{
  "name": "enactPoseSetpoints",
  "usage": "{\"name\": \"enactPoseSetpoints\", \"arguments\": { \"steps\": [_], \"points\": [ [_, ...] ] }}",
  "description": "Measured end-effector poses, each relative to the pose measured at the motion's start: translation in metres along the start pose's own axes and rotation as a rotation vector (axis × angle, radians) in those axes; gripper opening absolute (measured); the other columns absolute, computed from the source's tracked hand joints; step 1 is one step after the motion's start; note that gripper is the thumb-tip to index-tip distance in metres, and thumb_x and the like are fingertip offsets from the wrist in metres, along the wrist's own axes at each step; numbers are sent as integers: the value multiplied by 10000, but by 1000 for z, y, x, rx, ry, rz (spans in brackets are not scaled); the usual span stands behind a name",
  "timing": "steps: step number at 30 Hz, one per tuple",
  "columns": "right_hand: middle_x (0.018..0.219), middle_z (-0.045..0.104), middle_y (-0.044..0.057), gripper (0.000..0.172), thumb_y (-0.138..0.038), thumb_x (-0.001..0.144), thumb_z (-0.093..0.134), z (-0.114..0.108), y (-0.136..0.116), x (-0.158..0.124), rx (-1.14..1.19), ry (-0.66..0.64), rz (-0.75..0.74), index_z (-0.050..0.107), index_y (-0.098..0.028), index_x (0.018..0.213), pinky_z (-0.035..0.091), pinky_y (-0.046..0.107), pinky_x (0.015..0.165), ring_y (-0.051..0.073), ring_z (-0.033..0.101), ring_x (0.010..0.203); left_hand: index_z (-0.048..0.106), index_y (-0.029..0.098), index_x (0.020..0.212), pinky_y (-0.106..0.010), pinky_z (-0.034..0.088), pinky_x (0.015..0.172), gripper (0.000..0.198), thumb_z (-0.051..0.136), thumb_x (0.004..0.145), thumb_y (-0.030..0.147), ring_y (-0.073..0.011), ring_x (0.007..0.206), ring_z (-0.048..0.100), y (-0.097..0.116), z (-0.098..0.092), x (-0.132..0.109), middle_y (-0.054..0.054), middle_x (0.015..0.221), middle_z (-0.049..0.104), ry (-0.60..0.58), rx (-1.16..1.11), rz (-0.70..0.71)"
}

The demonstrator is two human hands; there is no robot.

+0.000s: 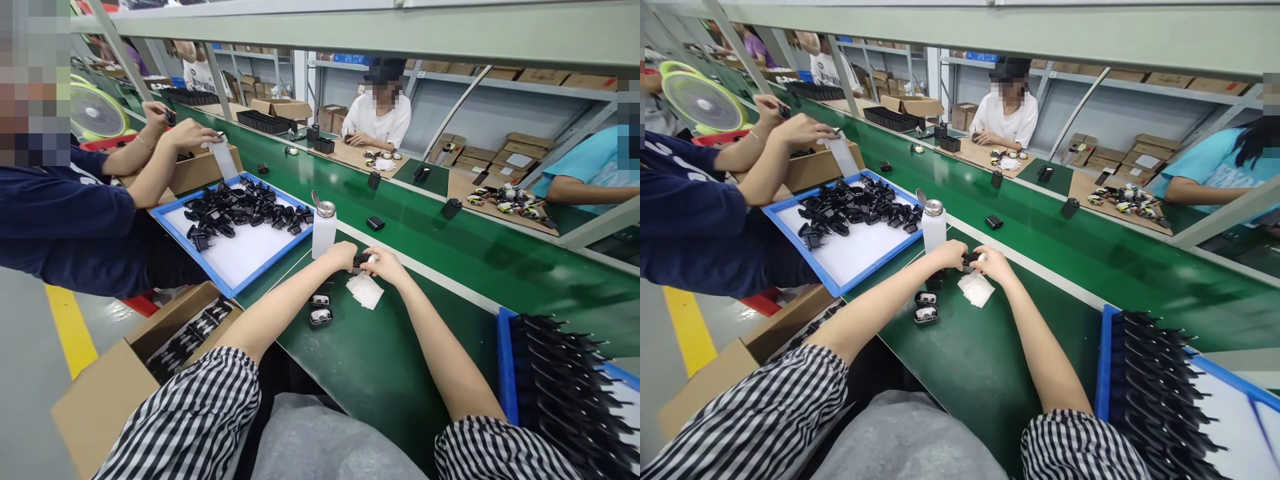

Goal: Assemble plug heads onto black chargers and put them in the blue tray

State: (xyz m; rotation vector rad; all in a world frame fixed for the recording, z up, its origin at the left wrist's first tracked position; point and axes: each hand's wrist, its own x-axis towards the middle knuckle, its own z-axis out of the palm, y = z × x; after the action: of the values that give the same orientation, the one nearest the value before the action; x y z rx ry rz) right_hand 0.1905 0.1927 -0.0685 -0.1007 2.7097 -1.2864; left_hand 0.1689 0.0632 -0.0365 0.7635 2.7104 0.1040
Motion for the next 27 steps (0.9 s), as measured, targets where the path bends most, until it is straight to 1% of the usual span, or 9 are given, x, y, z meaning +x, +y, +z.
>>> {"name": "enactPoseSetpoints", "arguments": {
  "steps": [3,6,8,13,16,20,23,27],
  "points": [
    [539,538,-22,185,-201,616,549,-4,-2,1,-182,-8,-87,541,-174,799,379,221,429,104,484,424,502,147,958,-231,425,677,406,596,567,197,-193,851,524,-2,2,-1,-67,948,558,28,-7,10],
    [653,555,7,137,-243,598,585,-6,-4,1,-417,62,-255,565,-183,719,382,245,518,148,515,587,513,138,940,-229,426,672,420,622,537,187,-195,834,531,-2,1,-2,-66,921,570,21,-10,11],
    [654,550,16,139,-256,620,572,-4,-7,0,-537,83,-313,565,-182,737,375,248,535,165,511,637,530,132,912,-226,426,672,413,637,516,174,-195,816,538,-3,-1,-2,-64,894,581,10,-11,16],
    [722,569,27,159,-213,676,526,3,-11,-3,-596,59,-353,561,-182,828,380,246,572,152,514,633,546,126,897,-227,420,685,369,614,538,180,-197,818,539,-5,2,1,-69,884,585,45,-15,28],
    [795,579,35,222,-176,656,548,3,-9,-3,-574,17,-341,566,-182,877,386,240,612,154,522,681,544,135,914,-222,419,680,384,606,538,186,-195,816,539,-6,5,1,-65,894,583,67,-18,34],
    [793,591,19,315,-193,620,589,1,-6,0,-534,-37,-230,562,-189,933,393,227,615,151,535,686,571,140,872,-223,425,653,341,595,559,274,-192,775,551,-6,5,1,-62,840,598,74,-24,34],
    [756,601,5,297,-209,618,589,-1,-7,4,-539,-83,-169,576,-190,914,392,213,592,147,544,672,594,116,819,-235,432,634,323,623,537,270,-202,739,560,-1,1,2,-82,794,607,61,-17,9],
    [664,603,12,249,-201,551,635,-3,-15,9,-583,-128,-160,614,-170,798,374,225,539,176,545,646,604,106,794,-245,434,651,307,655,507,204,-208,744,562,6,-2,4,-102,801,605,35,4,-14]
  ]
}}
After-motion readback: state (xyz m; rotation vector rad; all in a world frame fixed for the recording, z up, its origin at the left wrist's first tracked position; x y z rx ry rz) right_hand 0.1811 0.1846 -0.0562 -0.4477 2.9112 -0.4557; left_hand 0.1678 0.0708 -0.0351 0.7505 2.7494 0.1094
